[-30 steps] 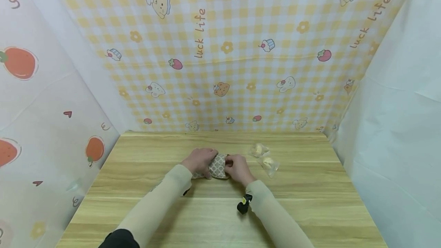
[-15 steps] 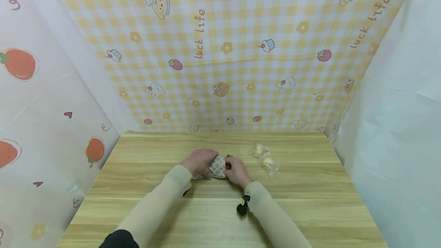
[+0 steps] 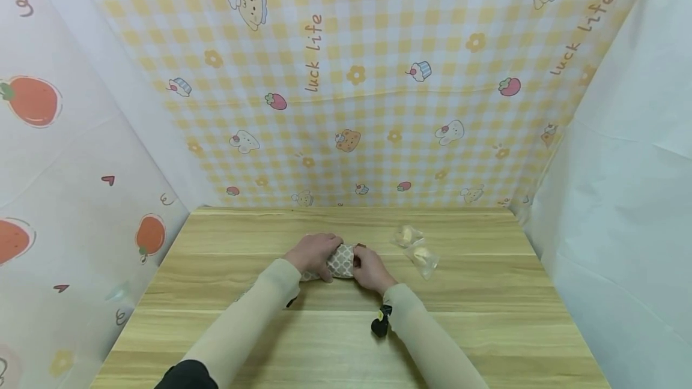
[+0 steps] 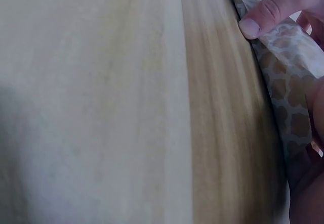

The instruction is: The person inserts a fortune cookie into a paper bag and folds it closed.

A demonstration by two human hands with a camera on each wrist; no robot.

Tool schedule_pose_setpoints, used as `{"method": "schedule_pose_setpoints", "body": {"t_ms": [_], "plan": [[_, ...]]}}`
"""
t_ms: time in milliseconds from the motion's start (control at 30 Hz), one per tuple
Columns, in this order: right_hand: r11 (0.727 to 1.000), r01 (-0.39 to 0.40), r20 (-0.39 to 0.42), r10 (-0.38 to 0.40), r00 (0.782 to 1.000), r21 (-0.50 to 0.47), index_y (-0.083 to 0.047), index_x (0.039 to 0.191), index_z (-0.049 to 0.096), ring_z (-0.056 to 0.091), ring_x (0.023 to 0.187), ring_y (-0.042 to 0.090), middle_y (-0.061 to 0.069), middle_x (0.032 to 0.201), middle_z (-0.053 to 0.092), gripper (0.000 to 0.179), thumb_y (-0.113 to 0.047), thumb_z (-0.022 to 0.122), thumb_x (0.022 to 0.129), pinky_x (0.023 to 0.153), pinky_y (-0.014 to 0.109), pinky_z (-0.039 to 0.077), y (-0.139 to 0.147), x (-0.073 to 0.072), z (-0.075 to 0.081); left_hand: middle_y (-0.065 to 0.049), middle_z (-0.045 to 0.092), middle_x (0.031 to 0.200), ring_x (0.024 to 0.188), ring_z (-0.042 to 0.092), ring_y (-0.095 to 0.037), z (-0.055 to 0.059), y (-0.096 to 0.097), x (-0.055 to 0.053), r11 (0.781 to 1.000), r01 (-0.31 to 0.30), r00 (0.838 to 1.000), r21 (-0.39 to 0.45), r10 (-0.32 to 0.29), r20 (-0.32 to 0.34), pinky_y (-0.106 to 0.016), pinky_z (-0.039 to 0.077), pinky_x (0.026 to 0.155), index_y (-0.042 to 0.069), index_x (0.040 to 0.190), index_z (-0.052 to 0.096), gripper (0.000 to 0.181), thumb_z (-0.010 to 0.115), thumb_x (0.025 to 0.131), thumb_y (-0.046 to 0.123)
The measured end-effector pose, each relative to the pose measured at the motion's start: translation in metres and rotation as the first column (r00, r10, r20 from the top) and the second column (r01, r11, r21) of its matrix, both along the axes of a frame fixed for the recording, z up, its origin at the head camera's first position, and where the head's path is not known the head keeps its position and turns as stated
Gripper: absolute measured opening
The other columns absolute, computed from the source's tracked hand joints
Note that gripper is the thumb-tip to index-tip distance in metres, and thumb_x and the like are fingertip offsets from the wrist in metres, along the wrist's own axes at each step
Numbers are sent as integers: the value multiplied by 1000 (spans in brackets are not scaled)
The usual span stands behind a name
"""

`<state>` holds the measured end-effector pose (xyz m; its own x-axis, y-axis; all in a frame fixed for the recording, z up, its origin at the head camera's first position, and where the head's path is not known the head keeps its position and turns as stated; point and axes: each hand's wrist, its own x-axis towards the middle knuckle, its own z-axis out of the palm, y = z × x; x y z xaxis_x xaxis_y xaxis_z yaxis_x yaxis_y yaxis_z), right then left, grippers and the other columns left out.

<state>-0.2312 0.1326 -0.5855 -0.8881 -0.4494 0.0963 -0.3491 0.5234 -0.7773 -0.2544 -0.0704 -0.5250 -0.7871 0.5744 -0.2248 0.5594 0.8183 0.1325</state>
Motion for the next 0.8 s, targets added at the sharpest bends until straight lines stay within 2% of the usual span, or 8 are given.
{"method": "schedule_pose_setpoints", "body": {"t_ms": [267,400,600,800], "plan": [[998,-48,41,46,998,34,-2,115,69,64,99,19,8,110,71,32,15,63,88,87,32,54,1,-1,4,-1,66,130,119,63,-22,0,1,0,1000,8,1000,-11,-8,-5,-53,52,102,18,131,60,74,98,70,36],[996,-73,48,70,996,60,0,118,69,65,102,20,10,113,72,32,13,63,89,89,33,54,1,-3,4,0,67,126,117,64,-22,0,1,0,1000,7,1000,-6,-7,-5,-54,52,102,18,129,60,73,99,70,36],[993,-114,73,110,991,44,-1,119,71,66,106,22,10,116,73,32,13,61,92,93,36,54,2,-4,7,2,67,120,113,65,-21,0,1,0,1000,4,1000,-2,-4,-7,-55,52,101,19,126,61,71,99,68,35],[987,-137,64,132,989,81,-1,118,70,64,105,21,9,115,72,33,14,58,92,94,37,53,1,-4,9,3,67,117,110,64,-20,1,1,1,1000,2,1000,-9,-2,-9,-54,53,99,20,123,61,68,100,69,35]]}}
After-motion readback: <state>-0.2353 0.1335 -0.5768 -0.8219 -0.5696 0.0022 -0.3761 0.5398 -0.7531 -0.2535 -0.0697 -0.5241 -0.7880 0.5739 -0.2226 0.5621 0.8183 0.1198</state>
